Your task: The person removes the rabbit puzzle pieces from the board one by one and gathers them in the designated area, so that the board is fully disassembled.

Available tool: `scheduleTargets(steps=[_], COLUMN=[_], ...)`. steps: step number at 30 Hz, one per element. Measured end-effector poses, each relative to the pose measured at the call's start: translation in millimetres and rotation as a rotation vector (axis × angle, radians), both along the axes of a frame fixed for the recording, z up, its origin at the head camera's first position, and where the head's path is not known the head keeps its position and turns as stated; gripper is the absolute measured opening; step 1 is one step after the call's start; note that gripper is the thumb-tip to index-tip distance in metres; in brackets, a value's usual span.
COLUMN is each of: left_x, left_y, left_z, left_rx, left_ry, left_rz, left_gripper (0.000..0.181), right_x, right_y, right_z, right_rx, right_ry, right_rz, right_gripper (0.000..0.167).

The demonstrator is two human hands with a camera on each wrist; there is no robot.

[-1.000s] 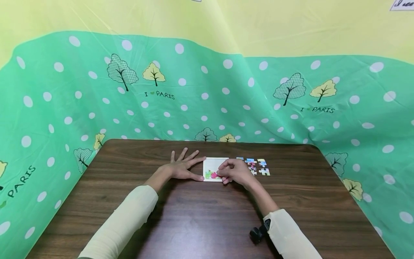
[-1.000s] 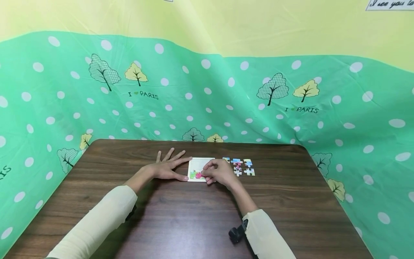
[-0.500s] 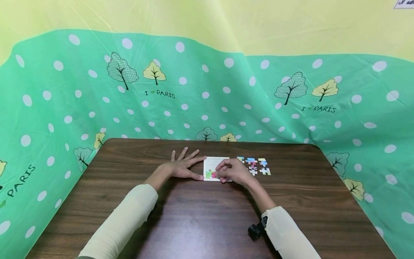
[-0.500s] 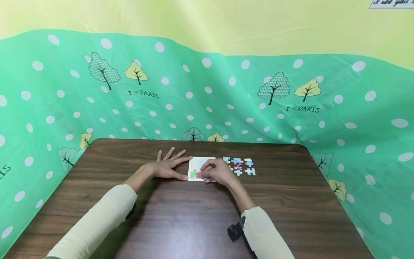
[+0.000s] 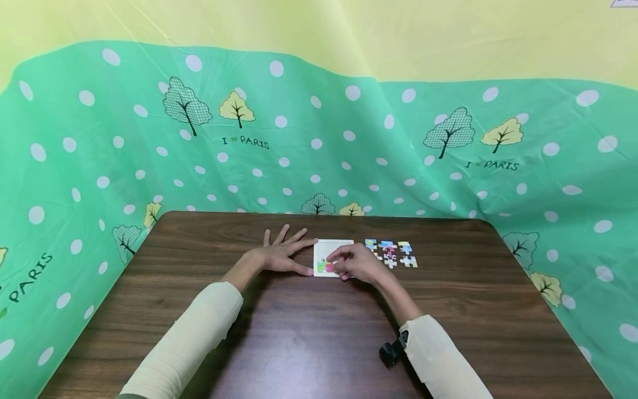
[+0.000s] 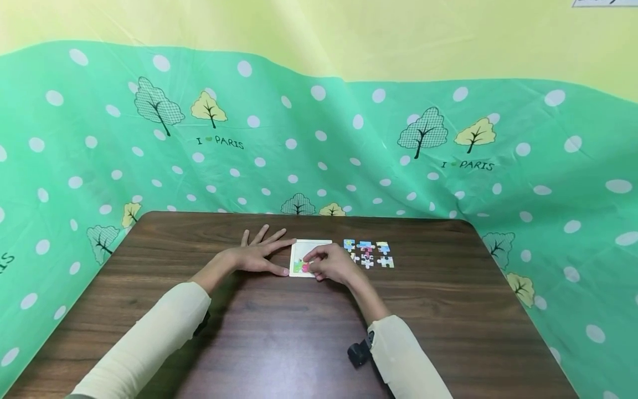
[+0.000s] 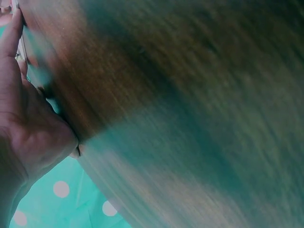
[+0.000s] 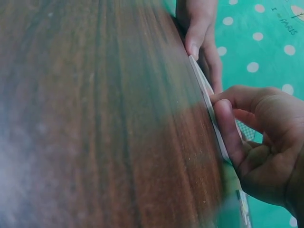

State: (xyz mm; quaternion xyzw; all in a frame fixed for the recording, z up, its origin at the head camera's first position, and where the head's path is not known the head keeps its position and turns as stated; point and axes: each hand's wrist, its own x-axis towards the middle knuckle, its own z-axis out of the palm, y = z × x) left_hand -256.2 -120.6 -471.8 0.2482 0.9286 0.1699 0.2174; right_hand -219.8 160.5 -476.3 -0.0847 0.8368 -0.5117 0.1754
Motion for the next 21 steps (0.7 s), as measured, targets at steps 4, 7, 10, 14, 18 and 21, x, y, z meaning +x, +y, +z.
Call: scheduleTargets(steps=[4,7,10,14,18,21], left_x=[0.5,0.9,1.3,2.2,2.7,2.3], left_y=[0.1,0.7,1.4,2.0,1.7,1.1], left_z=[1.4,1.7,2.3,4.3,5.3,4.6], left_rx=[-0.002,-0.003,0.005,0.008,0.004,0.004], left_ry=[-0.002,-0.005,-0.008,-0.002,0.009,0.011], left_rz=[0.002,0.001,0.001,-0.003,-0.005,-0.002], left_gripper=[0.098,0.098,0.099,0.100,0.098,0.098], right_x=[-0.5,-0.5,-0.2,-0.1,0.0,0.2], right_y=[-1.7,-2.3,-2.8,-3.1,-4.1,-5.2], right_z=[-0.3,-0.1,0.4,1.5,2.7,3.7], right_rx=[0.002,-0.005,-0.018,-0.025,-0.026,-0.033], right_ry=[-0.008,-0.015,-0.024,-0.031,-0.028,-0.032], right_rz=[-0.007,-0.009,-0.011,-0.014,-0.012,-0.014], right_gripper=[0.018,0.017,0.018,0.018,0.020,0.023])
